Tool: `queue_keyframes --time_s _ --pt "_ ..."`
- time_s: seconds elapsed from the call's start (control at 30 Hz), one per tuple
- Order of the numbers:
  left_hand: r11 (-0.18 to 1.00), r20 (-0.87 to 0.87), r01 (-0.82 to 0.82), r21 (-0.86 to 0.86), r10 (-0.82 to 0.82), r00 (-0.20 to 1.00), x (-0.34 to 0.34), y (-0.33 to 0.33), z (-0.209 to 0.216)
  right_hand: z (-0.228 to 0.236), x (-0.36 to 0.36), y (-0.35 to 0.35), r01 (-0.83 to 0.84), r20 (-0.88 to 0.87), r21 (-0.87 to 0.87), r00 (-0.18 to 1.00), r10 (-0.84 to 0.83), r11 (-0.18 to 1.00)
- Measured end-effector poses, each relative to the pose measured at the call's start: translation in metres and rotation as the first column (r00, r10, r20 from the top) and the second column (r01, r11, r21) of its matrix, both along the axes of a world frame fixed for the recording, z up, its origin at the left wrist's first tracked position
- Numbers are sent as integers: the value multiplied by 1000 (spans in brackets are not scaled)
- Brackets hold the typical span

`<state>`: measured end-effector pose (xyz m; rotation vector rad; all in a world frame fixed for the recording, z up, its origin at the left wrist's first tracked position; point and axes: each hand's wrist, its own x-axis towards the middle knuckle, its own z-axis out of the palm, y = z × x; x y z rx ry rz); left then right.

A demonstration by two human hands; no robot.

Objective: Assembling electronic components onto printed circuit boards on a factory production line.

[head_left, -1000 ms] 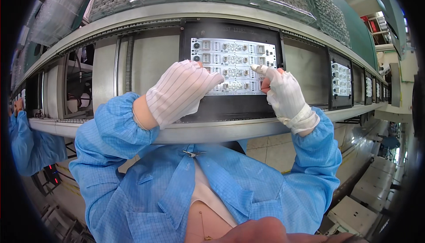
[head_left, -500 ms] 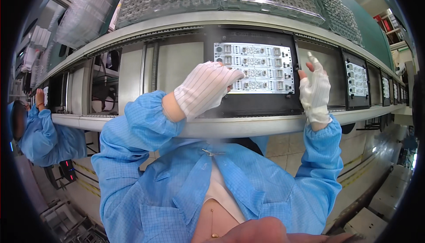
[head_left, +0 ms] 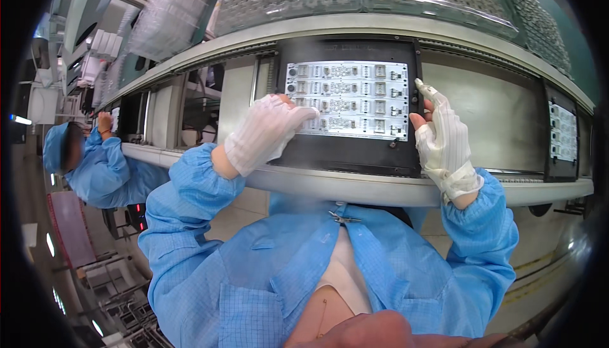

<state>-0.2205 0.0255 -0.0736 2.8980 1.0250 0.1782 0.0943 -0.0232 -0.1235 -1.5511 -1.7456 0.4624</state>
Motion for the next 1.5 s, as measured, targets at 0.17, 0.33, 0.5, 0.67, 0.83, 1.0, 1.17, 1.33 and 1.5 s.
queue_keyframes --time_s 0.17,0.33,0.5,0.67,0.83,1.0,1.17,1.33,1.5 --pt "999 -80 -2 45 6 997 -9 14 9 -3 -8 17 -1 -14 33 1000 2 999" --pt "994 150 -19 -110 35 988 -18 21 -11 -2 13 23 0 -7 -151 1000 -1 989" --pt "994 283 -62 87 35 958 8 47 -18 -9 34 40 -63 254 217 967 5 974" --pt "946 226 -18 324 -59 972 35 69 -42 -2 14 53 -98 180 170 981 67 981" --pt "909 81 41 416 -82 993 44 63 -50 0 -10 69 -157 442 188 895 59 969" --pt "959 225 -22 284 -45 973 49 58 -32 0 -10 69 -242 614 141 782 107 960" --pt "939 204 70 335 -145 968 52 45 -37 11 -11 66 -278 761 176 647 48 944" --pt "902 140 100 419 -173 975 65 44 -36 29 2 53 -270 643 188 760 89 944" --pt "939 311 -26 343 -88 946 50 50 -19 23 -2 36 -298 683 146 720 122 943"
